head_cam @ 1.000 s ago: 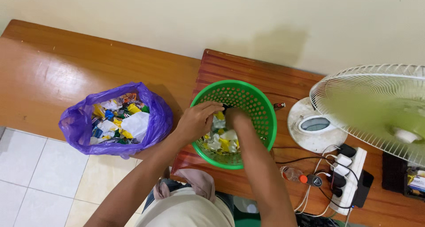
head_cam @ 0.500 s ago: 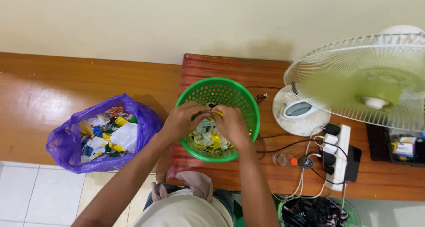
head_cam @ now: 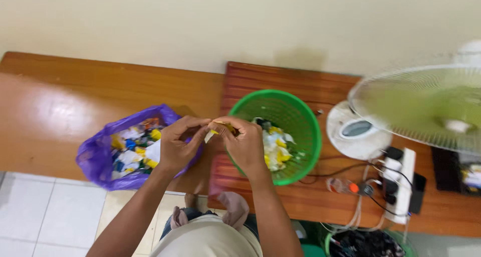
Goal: The person sorts small pieces of trash from a green basket into a purple plastic bag. They repeatedly pick up items from the basket and place them into the bag, occasionally adjusting the bag's opening.
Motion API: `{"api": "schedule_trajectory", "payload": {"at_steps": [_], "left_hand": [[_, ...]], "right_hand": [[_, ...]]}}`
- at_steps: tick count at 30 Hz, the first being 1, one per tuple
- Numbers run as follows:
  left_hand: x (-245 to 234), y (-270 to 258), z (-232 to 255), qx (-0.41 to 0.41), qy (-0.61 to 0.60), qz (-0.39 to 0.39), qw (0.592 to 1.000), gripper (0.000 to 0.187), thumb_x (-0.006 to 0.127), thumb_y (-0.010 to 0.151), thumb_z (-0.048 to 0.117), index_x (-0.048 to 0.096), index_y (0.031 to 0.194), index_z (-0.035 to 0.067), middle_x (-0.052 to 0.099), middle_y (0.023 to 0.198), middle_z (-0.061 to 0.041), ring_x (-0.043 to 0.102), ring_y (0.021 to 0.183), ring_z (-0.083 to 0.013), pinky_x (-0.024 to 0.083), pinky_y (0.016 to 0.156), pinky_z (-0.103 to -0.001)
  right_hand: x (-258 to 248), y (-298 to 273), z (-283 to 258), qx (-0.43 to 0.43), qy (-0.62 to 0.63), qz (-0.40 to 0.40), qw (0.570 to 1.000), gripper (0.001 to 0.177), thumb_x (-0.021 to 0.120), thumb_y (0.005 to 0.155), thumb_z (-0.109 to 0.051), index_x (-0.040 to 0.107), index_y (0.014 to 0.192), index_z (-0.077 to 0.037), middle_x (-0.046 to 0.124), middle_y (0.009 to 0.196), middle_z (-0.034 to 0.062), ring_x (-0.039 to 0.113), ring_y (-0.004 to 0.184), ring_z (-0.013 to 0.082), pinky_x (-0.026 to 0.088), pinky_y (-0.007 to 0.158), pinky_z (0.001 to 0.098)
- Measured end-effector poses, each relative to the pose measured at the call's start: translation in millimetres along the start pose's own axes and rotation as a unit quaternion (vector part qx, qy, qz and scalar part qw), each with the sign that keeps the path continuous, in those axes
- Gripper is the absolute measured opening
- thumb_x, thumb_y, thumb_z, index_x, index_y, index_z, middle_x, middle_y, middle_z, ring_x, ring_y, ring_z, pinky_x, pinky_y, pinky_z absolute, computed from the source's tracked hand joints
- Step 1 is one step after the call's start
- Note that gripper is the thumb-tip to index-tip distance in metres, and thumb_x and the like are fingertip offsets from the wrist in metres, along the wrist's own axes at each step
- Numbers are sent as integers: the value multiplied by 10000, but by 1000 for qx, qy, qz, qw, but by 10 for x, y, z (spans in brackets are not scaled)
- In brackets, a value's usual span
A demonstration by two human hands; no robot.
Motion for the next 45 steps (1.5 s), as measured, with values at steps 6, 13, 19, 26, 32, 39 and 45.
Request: {"api": "schedule_trajectory", "payload": {"at_steps": [6,13,19,26,32,39,45], "left_hand": [[-867,-321,-409,-15,13,86,996,163,718,971,31,697,1126,-12,724,1058,-62,714,947,-87,627,781,-240],[-1681,-806,-1203,-189,91,114,971,164,712,988,80,724,1140,17,775,981,-99,734,893,-123,619,736,-276],[-2063,-1144,-1610,-253,166,69,951,377,685,938,120,637,1309,71,712,1236,-127,709,1118,-237,581,907,-373],[-2289,-1171,-1505,-275,175,62,943,416,694,942,141,627,1350,97,686,1294,-122,686,1171,-258,576,969,-379],[-2110,-820,-1185,-164,151,59,973,727,770,911,147,399,1535,116,463,1505,-161,521,1381,-301,487,1089,-442],[-1396,-301,-677,-39,72,-2,997,869,782,918,152,263,1610,67,342,1628,-167,443,1490,-312,438,1172,-463],[-441,5,-260,22,20,-115,993,814,772,938,142,294,1596,94,289,1667,-170,413,1506,-321,427,1193,-463]], "right_hand": [[1015,83,89,-13,83,-91,992,177,652,1025,-128,733,1123,-5,757,980,88,746,845,123,620,721,264],[2281,-57,728,214,48,-232,948,146,629,999,-114,707,1079,-22,752,819,155,724,630,162,553,511,296],[3018,-302,1637,103,-92,-250,958,214,671,906,-11,734,1110,-26,750,1046,202,737,896,313,570,803,401],[3241,-493,1873,119,-146,-271,944,761,838,742,-34,551,1444,-107,399,1552,270,418,1415,428,379,1138,450],[2913,-306,1188,56,-190,-206,958,784,866,772,-156,525,1477,-132,322,1614,259,411,1392,460,363,1132,523],[1749,7,427,-60,-210,-32,975,808,911,774,-226,539,1488,-154,312,1645,243,394,1436,465,341,1164,556],[582,-2,167,-27,-239,63,968,787,891,766,-253,540,1461,-145,339,1648,213,450,1382,435,387,1137,527]]}}
Point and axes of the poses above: each hand's wrist, its own y-axis towards the middle knuckle, its own x-axis out of the palm, z = x × y, the point moved 3 cm from there along y, towards the middle knuckle
